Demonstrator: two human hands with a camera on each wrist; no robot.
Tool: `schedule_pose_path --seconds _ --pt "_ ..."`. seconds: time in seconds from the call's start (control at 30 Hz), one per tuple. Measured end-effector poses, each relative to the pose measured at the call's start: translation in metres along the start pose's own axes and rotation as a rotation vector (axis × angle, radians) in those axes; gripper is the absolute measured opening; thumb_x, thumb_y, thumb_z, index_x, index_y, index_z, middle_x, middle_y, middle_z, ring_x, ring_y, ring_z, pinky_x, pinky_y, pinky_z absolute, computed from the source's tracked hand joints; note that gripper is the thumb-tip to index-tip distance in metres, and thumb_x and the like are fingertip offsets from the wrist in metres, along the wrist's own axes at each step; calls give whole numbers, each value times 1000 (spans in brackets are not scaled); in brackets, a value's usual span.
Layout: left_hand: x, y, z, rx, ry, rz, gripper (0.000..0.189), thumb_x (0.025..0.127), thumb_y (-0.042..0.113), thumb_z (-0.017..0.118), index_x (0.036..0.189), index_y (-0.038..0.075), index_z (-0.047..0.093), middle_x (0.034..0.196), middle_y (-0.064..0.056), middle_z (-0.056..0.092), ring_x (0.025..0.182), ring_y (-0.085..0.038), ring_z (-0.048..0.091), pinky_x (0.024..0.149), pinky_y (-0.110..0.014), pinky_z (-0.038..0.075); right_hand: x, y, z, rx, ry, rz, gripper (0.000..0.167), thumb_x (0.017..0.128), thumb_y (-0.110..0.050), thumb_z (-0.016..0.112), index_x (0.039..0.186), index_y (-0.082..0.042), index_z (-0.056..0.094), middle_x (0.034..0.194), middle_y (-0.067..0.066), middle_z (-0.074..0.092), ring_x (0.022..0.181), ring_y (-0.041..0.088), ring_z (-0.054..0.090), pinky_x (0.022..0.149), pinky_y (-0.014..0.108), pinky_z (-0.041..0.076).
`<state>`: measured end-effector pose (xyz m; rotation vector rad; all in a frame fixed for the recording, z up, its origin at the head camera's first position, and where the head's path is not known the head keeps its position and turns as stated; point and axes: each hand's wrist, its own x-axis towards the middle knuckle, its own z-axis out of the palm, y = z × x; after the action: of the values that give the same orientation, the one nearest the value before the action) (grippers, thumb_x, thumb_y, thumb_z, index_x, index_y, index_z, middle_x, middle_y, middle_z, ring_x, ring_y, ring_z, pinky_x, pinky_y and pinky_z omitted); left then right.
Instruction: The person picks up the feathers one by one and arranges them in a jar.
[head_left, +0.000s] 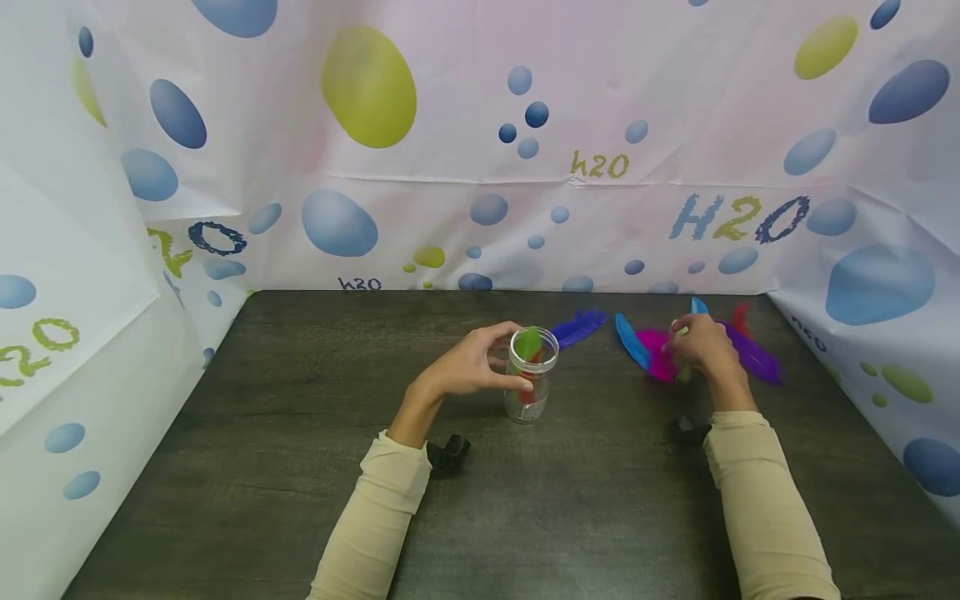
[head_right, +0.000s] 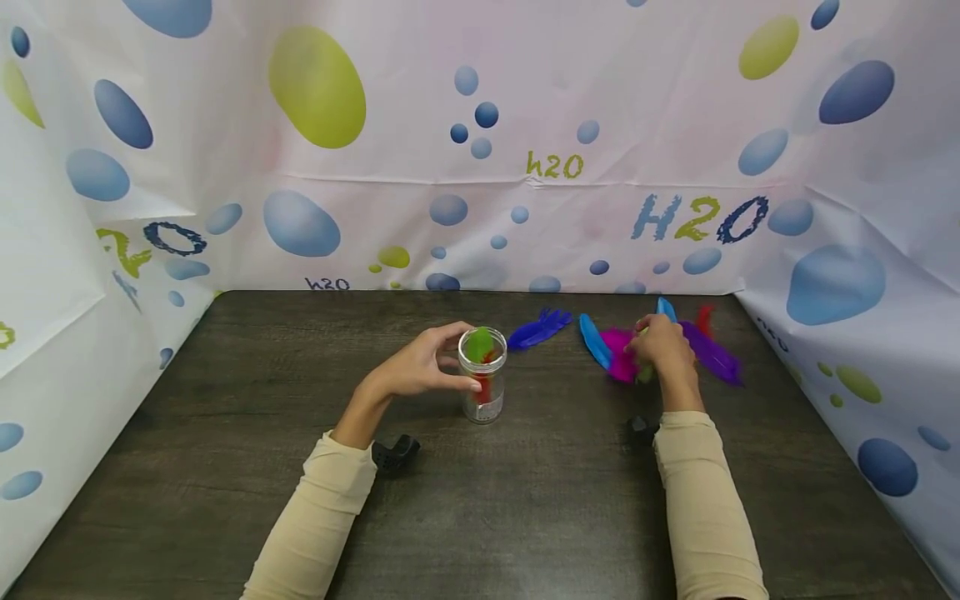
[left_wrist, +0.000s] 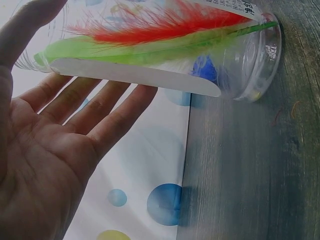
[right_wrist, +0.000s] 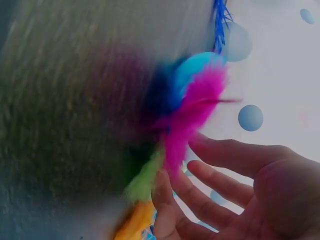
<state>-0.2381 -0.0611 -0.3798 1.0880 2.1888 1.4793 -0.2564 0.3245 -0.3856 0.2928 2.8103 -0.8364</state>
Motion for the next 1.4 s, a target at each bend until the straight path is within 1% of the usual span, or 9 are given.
schedule_pose_path --seconds 0.17,0.27,0.37,0.5,0.63,0.8,1.07,1.17,1.4 --pt "1 0 0 2 -5 4 63 87 3 83 142 0 52 131 -15 63 127 -28 61 101 -37 56 6 -1 -1 -24 -20 -15 58 93 -10 69 140 11 44 123 39 50 106 49 54 88 61 53" --pt "1 0 1 2 -7 9 63 87 3 83 141 0 53 130 -15 64 127 -28 61 100 -37 57 11 -1 -2 -34 -40 -49 61 92 -6 70 143 12 41 129 41 46 114 55 52 95 65 50" --pt "1 -1 1 -1 -6 10 63 86 3 83 141 0 53 130 -16 64 127 -28 62 100 -37 57 16 -1 -3 -32 -89 -76 62 93 -2 68 145 13 40 138 43 43 124 58 48 102 68 46" --pt "1 -1 1 -5 -7 9 63 86 2 83 141 0 53 130 -16 64 127 -28 62 100 -36 57 22 -1 -3 -42 -145 -111 62 92 3 68 145 17 39 138 44 45 124 58 51 102 65 48" --pt "1 0 1 -6 -7 10 63 86 2 83 141 0 53 130 -15 64 127 -28 62 100 -36 57 26 0 -3 -82 -172 -163 58 90 6 69 139 21 42 135 44 51 123 58 53 101 63 50" --pt "1 0 1 -7 -7 6 62 86 3 83 141 0 53 130 -15 64 127 -28 61 100 -36 57 27 0 -3 -124 -168 -194 49 88 5 70 130 22 51 128 42 57 118 57 56 97 61 52" --pt "1 -1 0 -10 -2 4 62 86 3 83 141 0 53 130 -15 64 127 -27 61 100 -37 57 26 -2 -4 -161 -159 -210 44 88 3 70 125 20 55 126 42 57 117 58 55 96 62 52" --pt "1 -1 0 -13 -4 8 62 86 2 83 141 0 53 130 -15 64 127 -28 61 100 -37 57 26 -1 -4 -156 -160 -220 42 88 2 70 125 19 56 126 42 57 117 57 55 96 63 51" --pt "1 -1 -1 -14 -5 15 62 86 2 83 140 -1 53 130 -16 64 126 -28 62 99 -36 57 23 -1 -9 -65 -160 -216 38 94 -1 65 127 17 57 125 39 59 112 53 60 92 58 55"
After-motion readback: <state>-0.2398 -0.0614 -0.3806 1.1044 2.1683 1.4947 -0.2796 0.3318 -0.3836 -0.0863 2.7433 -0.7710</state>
